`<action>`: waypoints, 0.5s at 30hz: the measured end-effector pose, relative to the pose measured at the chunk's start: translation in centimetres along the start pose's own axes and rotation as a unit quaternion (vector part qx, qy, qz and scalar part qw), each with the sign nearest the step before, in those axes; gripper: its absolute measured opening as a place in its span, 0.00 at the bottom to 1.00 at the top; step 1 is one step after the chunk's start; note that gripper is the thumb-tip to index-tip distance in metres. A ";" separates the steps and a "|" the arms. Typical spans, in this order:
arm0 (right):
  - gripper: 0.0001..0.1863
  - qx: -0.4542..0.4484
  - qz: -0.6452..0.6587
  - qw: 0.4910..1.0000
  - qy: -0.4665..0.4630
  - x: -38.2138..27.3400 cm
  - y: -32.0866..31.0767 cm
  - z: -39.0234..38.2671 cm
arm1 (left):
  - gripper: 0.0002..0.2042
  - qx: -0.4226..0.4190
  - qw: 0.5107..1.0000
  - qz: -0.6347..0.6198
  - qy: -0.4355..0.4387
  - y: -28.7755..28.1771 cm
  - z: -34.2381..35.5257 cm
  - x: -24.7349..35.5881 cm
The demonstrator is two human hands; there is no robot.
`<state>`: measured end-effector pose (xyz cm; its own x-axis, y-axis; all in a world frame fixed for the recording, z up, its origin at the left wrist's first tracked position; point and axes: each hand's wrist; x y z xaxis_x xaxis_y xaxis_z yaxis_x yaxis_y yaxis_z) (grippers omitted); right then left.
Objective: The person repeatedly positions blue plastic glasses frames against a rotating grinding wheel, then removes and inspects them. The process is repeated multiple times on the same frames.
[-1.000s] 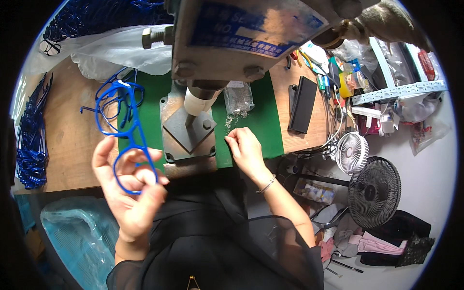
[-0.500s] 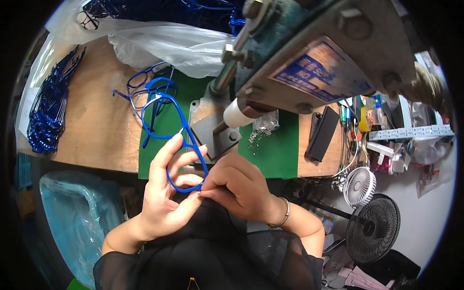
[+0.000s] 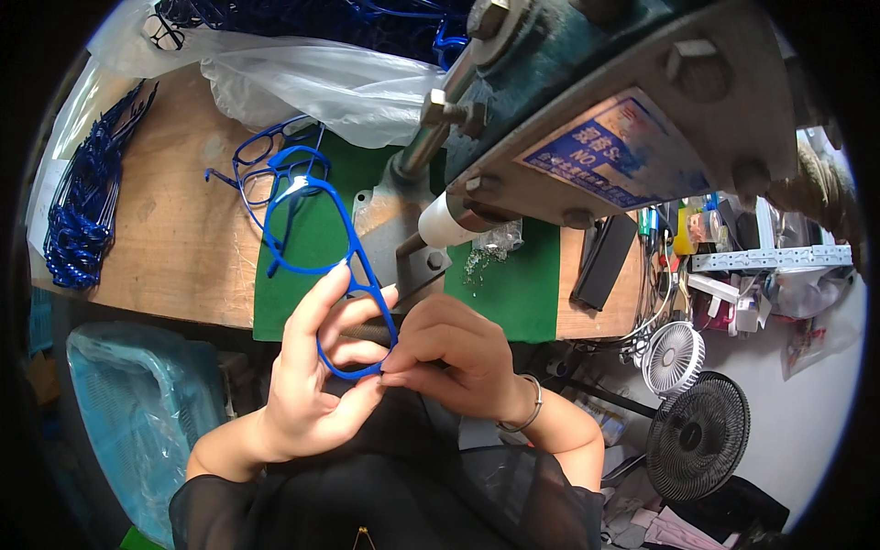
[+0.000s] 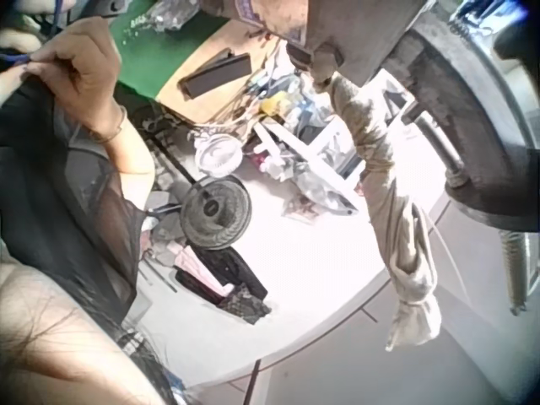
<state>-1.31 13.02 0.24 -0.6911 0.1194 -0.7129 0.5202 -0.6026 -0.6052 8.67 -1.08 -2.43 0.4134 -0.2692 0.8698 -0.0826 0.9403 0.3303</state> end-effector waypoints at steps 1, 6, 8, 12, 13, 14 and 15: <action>0.09 -0.010 0.010 1.000 0.012 0.0 -0.1 0.0 | 0.36 0.000 1.000 -0.013 -0.013 0.0 0.0 0.1; 0.09 -0.045 0.022 0.997 0.058 -0.4 -0.4 -0.1 | 0.38 -0.038 0.998 0.045 0.034 -0.3 0.0 -0.2; 0.10 -0.035 0.030 0.997 0.068 -0.4 -0.4 -0.4 | 0.38 -0.018 1.000 -0.003 0.000 -0.2 0.3 -0.1; 0.13 0.033 0.046 0.998 0.016 0.2 -1.3 -0.1 | 0.43 -0.029 0.995 -0.073 -0.067 0.0 1.2 0.0; 0.11 0.049 0.061 0.997 -0.007 0.6 -1.9 0.1 | 0.43 -0.031 0.996 -0.069 -0.057 -0.2 1.6 0.4; 0.10 0.111 0.097 0.989 0.028 0.4 -2.0 0.1 | 0.43 -0.014 0.997 -0.056 -0.041 0.1 2.4 0.6; 0.09 0.171 0.135 0.974 0.060 0.2 -2.0 0.2 | 0.43 0.005 0.999 -0.044 -0.025 0.4 3.4 0.7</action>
<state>-2.58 14.12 1.42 -0.4778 0.0002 -0.8785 0.4620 -0.8505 -0.2515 5.83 -1.59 -0.38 0.3744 -0.3614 0.8539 -0.0568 0.9103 0.4101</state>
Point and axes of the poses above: each hand's wrist, its own z-axis towards the middle knuckle, its own y-axis out of the palm, x = y × z, and after that the axes turned 15 degrees about -z, right-handed
